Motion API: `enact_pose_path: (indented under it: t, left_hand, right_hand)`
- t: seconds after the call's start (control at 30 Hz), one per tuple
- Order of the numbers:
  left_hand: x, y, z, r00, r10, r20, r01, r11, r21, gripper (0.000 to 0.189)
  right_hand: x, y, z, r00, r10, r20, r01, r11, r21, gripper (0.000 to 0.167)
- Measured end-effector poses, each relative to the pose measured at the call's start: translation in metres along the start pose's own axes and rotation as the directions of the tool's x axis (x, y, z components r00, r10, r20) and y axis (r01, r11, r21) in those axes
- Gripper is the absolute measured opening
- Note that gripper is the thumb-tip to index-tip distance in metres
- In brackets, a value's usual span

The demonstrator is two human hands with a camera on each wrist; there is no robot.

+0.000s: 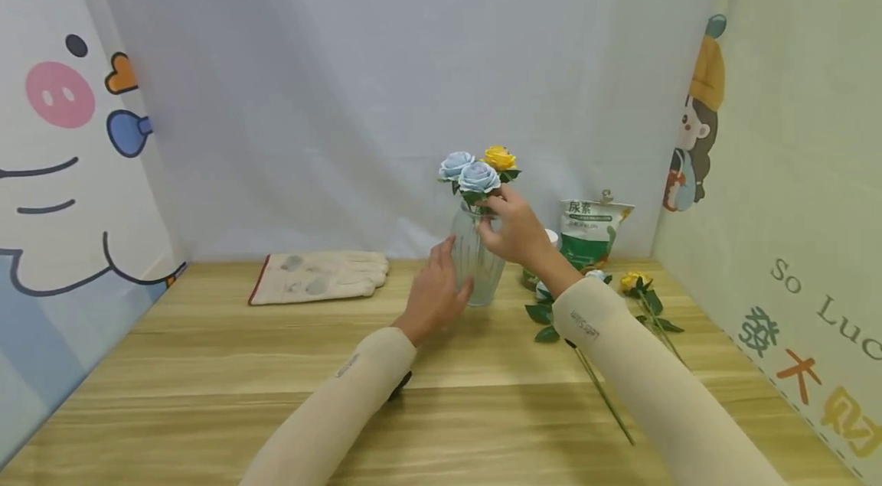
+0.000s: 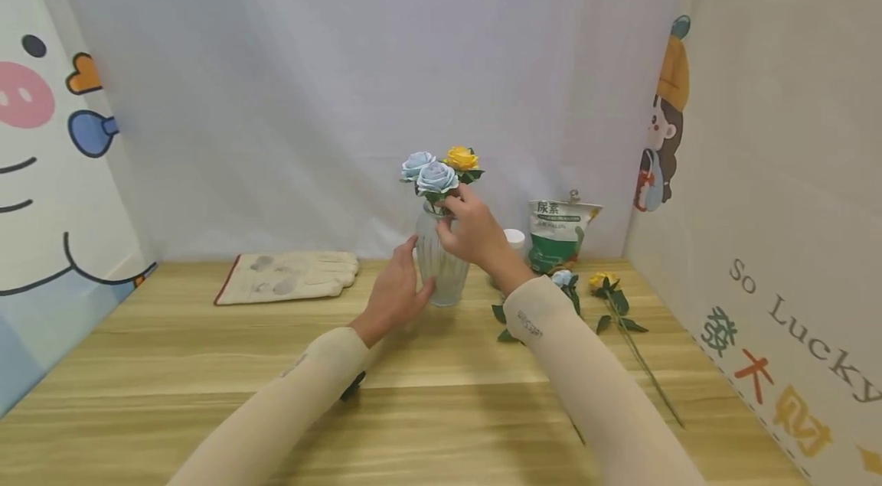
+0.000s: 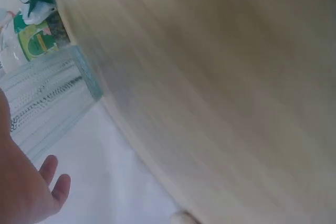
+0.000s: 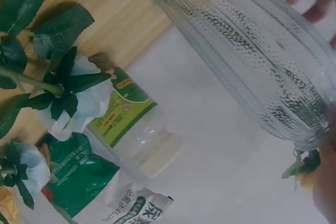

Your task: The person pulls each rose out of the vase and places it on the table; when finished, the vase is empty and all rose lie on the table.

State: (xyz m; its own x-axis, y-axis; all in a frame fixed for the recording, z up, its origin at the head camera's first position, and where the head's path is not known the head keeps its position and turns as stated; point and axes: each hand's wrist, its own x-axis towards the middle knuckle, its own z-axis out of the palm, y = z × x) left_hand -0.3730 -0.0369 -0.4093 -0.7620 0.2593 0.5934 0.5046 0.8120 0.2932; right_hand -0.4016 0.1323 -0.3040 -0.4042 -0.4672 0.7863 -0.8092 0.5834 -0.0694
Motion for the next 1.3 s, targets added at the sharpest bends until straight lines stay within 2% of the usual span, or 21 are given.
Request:
enact_pose_path:
  t: [0.1, 0.2, 0.33, 0.5, 0.73, 0.83, 1.03, 1.3]
  left_hand:
    - [0.002, -0.001, 0.0, 0.998, 0.019, -0.058, -0.015, 0.998, 0.058, 0.076]
    - [0.004, -0.001, 0.001, 0.995, 0.01, -0.096, -0.008, 1.0, 0.024, 0.077]
    - [0.007, 0.0, 0.004, 0.992, -0.011, -0.124, 0.007, 0.999, -0.034, 0.079]
    - [0.012, 0.001, 0.007, 0.985, 0.022, -0.171, -0.023, 1.0, -0.002, 0.079]
    - [0.011, 0.005, 0.007, 0.99, 0.005, -0.142, -0.003, 1.0, 0.015, 0.08]
    - [0.01, 0.006, 0.009, 0.989, 0.02, -0.146, -0.015, 0.999, 0.029, 0.08]
    - [0.008, 0.005, 0.012, 0.993, 0.011, -0.116, -0.004, 0.998, 0.062, 0.081]
    - [0.008, 0.004, 0.011, 0.988, 0.047, -0.146, -0.039, 0.998, 0.055, 0.081]
  right_hand:
    - [-0.001, 0.003, 0.007, 0.997, -0.017, -0.08, 0.02, 0.999, 0.038, 0.015]
    - [0.0, 0.005, 0.013, 0.992, -0.026, -0.12, 0.033, 0.998, 0.057, 0.016]
    - [0.002, 0.006, 0.017, 0.993, -0.027, -0.117, 0.034, 0.998, 0.058, 0.02]
    - [0.003, 0.006, 0.015, 0.996, -0.022, -0.092, 0.026, 0.999, 0.041, 0.028]
    - [0.002, 0.007, 0.013, 0.997, 0.004, -0.08, 0.001, 0.998, 0.061, 0.033]
    - [0.0, 0.008, 0.012, 0.996, 0.033, -0.087, -0.027, 0.997, 0.076, 0.034]
    - [-0.003, 0.005, 0.009, 0.996, 0.043, -0.075, -0.036, 0.995, 0.09, 0.03]
    - [0.002, 0.001, 0.007, 0.988, 0.031, -0.154, -0.021, 0.998, 0.064, 0.026]
